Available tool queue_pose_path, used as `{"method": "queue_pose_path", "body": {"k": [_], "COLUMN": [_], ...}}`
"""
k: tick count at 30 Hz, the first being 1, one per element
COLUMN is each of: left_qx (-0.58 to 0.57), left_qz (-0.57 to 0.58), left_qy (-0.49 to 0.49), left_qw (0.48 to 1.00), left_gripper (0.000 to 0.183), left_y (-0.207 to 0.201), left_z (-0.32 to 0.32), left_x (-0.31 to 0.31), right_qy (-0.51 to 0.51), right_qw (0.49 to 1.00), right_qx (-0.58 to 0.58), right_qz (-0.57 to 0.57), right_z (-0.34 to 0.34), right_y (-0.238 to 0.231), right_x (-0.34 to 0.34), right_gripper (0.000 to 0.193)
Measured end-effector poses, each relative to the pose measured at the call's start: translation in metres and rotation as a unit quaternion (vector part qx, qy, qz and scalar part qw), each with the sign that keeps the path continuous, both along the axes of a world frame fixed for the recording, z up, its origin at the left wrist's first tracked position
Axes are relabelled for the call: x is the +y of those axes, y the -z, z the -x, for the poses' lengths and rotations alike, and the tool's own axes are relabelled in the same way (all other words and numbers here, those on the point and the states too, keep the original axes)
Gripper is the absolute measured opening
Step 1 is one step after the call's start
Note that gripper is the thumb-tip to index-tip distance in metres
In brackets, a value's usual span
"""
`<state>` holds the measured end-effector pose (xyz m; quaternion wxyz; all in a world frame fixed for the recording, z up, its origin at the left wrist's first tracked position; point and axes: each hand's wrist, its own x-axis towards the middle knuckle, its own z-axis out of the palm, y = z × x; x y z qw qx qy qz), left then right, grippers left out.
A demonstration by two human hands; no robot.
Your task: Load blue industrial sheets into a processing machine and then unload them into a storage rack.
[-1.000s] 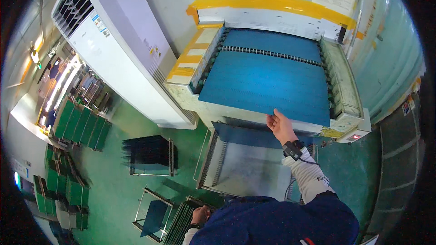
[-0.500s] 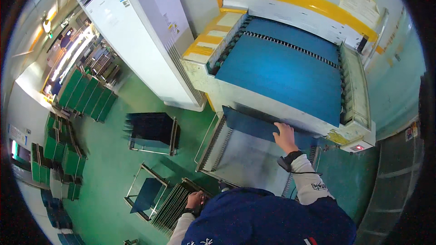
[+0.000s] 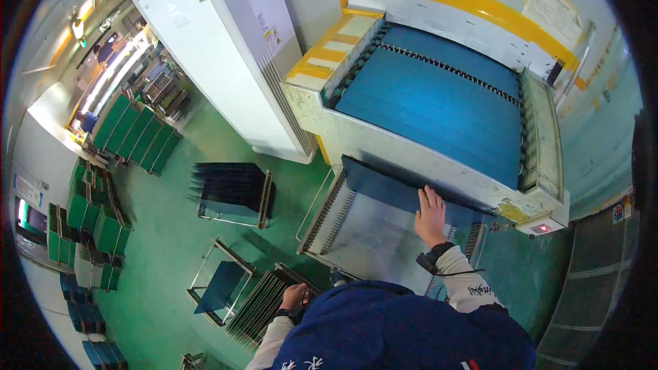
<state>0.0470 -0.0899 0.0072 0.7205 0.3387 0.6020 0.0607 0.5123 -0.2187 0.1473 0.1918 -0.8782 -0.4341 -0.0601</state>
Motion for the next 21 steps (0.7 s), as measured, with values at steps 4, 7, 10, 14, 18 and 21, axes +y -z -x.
{"method": "queue_pose_path", "body": {"k": [4,7,10,14,18,21], "left_qx": [0.003,-0.006,-0.018,0.022,0.059,0.026], "left_qz": [-0.015,-0.018,0.000,-0.011,-0.194,-0.011], "left_qy": [0.052,0.052,0.048,0.045,0.219,0.078], "left_qw": [0.999,0.998,0.999,0.999,0.955,0.997], "left_gripper": [0.023,0.024,0.025,0.025,0.027,0.030], "left_y": [0.016,0.014,0.025,0.013,0.000,0.012], "left_z": [0.012,0.008,0.017,0.005,0.006,0.009], "left_x": [0.001,0.004,0.004,0.001,0.003,0.008], "right_qy": [-0.003,0.000,0.003,0.007,0.000,0.000], "right_qw": [1.000,0.999,0.999,0.998,0.997,0.998], "right_qx": [0.014,0.009,-0.010,-0.005,-0.017,0.021], "right_qz": [-0.016,-0.032,-0.045,-0.060,-0.074,-0.052], "right_z": [-0.004,-0.010,-0.007,-0.003,-0.003,-0.007], "right_y": [-0.005,-0.004,-0.003,0.002,0.006,0.007], "right_x": [0.006,0.008,0.013,0.006,0.005,0.009], "right_gripper": [0.050,0.044,0.042,0.039,0.038,0.037]}}
